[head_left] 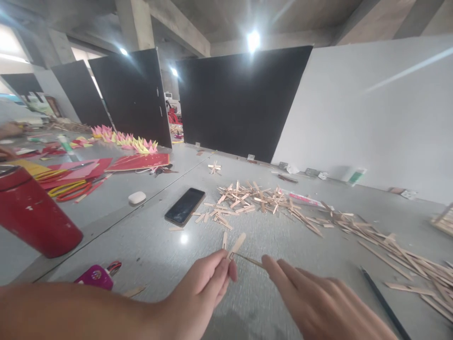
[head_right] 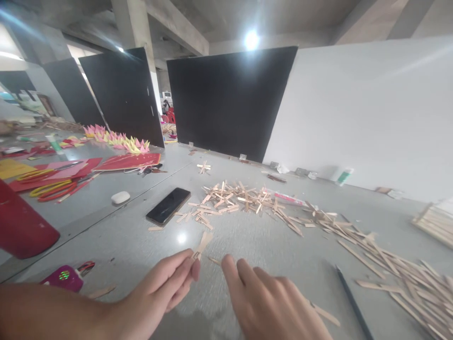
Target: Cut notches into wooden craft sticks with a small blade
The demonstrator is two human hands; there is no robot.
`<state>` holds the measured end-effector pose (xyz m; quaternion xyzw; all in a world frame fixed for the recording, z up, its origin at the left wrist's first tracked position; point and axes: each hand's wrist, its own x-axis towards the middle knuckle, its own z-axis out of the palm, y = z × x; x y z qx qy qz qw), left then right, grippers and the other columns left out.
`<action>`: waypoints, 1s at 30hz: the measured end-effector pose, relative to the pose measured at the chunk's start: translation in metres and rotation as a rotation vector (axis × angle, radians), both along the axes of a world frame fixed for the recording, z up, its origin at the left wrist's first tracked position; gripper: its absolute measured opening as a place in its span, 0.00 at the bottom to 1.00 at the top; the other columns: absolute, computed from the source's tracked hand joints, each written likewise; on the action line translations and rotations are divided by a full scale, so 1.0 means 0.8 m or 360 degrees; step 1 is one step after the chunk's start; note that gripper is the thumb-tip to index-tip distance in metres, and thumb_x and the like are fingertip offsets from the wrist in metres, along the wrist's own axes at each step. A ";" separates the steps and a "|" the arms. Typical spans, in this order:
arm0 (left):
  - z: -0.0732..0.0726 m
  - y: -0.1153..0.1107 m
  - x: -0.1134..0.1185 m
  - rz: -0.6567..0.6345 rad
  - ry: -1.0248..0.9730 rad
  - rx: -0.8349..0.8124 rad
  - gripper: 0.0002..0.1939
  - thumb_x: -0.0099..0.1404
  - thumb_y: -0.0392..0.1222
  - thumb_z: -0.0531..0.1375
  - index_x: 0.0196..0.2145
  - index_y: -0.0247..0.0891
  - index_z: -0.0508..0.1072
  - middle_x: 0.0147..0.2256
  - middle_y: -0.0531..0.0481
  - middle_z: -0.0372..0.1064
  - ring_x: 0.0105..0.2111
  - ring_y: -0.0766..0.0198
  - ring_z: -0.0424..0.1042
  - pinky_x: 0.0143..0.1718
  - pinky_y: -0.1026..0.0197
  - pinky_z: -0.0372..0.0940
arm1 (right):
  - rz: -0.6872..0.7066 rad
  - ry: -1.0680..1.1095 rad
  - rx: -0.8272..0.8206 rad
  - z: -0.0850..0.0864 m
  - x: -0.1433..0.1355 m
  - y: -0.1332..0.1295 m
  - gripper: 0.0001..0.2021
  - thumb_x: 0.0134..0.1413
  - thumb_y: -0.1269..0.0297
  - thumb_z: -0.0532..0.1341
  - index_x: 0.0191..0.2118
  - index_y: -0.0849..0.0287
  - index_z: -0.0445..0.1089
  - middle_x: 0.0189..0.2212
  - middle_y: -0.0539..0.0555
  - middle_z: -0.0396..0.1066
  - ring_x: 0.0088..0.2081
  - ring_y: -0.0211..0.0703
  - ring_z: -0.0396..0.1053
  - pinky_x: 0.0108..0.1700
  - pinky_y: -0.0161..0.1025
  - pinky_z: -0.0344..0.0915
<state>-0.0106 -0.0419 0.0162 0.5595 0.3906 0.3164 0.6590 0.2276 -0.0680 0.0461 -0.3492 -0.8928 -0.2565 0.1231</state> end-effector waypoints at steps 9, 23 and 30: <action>-0.043 0.024 0.008 -0.0108 0.0342 -0.0044 0.16 0.75 0.51 0.48 0.31 0.42 0.59 0.19 0.64 0.44 0.19 0.68 0.45 0.20 0.63 0.43 | -0.0295 0.0028 -0.0186 -0.070 -0.017 0.027 0.27 0.33 0.86 0.55 0.44 0.64 0.74 0.18 0.47 0.70 0.16 0.45 0.71 0.19 0.41 0.52; -0.034 0.030 0.005 -0.0576 0.0495 -0.0185 0.15 0.77 0.51 0.47 0.37 0.39 0.63 0.22 0.56 0.69 0.11 0.72 0.61 0.13 0.70 0.51 | -0.0428 -0.0067 -0.0575 -0.035 -0.013 -0.018 0.24 0.41 0.85 0.56 0.45 0.58 0.72 0.32 0.54 0.78 0.30 0.48 0.78 0.32 0.41 0.64; -0.043 0.035 0.006 -0.0567 0.0480 -0.0217 0.16 0.77 0.52 0.46 0.35 0.40 0.62 0.20 0.57 0.67 0.10 0.70 0.62 0.09 0.71 0.51 | -0.0513 -0.0060 -0.0680 -0.052 -0.028 0.004 0.23 0.40 0.83 0.59 0.42 0.56 0.75 0.22 0.48 0.75 0.20 0.49 0.76 0.20 0.38 0.50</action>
